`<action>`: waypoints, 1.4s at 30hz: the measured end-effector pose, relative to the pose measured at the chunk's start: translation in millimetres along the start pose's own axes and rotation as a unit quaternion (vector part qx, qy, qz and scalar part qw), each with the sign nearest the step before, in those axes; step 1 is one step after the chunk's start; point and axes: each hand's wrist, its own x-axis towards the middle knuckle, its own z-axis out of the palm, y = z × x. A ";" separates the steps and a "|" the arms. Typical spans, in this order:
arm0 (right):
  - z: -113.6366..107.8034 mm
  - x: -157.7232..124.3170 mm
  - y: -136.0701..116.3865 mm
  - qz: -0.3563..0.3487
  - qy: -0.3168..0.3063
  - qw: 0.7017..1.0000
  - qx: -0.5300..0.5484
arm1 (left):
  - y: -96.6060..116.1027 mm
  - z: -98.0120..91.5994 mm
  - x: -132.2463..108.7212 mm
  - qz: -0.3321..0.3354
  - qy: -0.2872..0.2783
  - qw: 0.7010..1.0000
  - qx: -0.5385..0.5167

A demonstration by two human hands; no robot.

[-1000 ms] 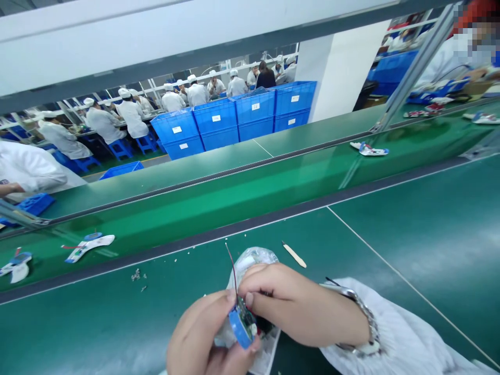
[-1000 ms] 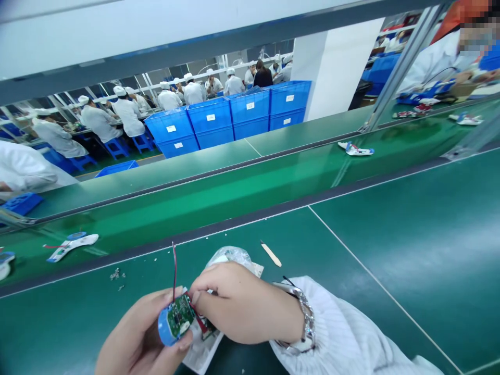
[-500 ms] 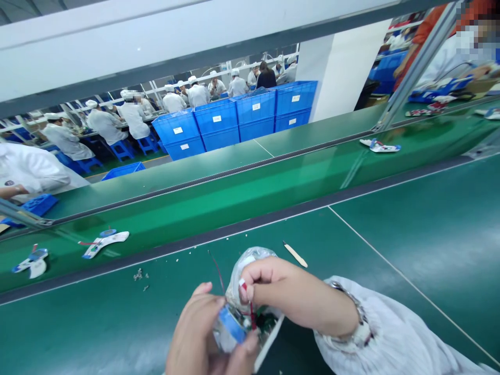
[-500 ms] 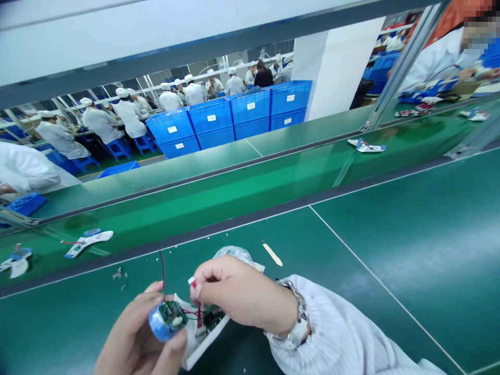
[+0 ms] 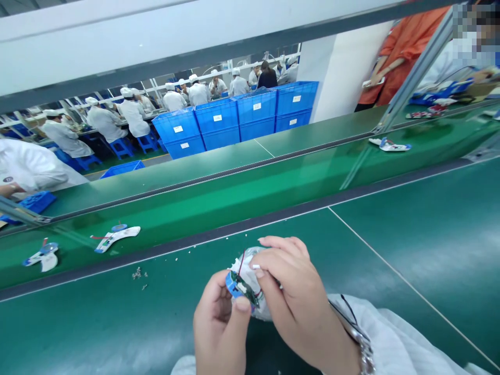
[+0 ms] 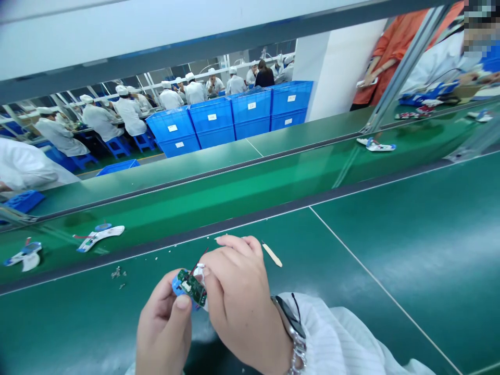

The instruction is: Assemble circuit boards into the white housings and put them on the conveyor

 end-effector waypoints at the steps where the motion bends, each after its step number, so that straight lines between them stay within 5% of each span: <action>1: -0.5 0.1 -0.1 0.008 -0.001 1.000 0.025 | 1.2 0.2 -0.5 0.003 0.018 1.000 0.010; 5: -5.3 2.6 -1.1 0.020 -0.050 0.992 0.111 | 11.2 2.4 -6.4 0.011 0.089 0.991 0.099; 13: -19.5 13.5 -4.0 -0.055 -0.187 0.973 0.126 | 27.7 -0.9 -12.1 0.044 0.061 0.984 0.164; 20: -30.9 23.1 -7.0 -0.085 -0.221 0.966 0.107 | 26.7 -5.5 -16.8 0.057 0.058 0.986 0.147; 33: -38.7 29.0 -5.6 -0.141 -0.266 0.950 0.088 | 28.3 -13.7 -11.3 0.093 -0.067 0.981 0.159; 42: -37.2 34.2 -3.4 -0.131 -0.336 0.929 0.081 | 25.5 -24.3 -11.9 0.161 -0.109 0.936 0.293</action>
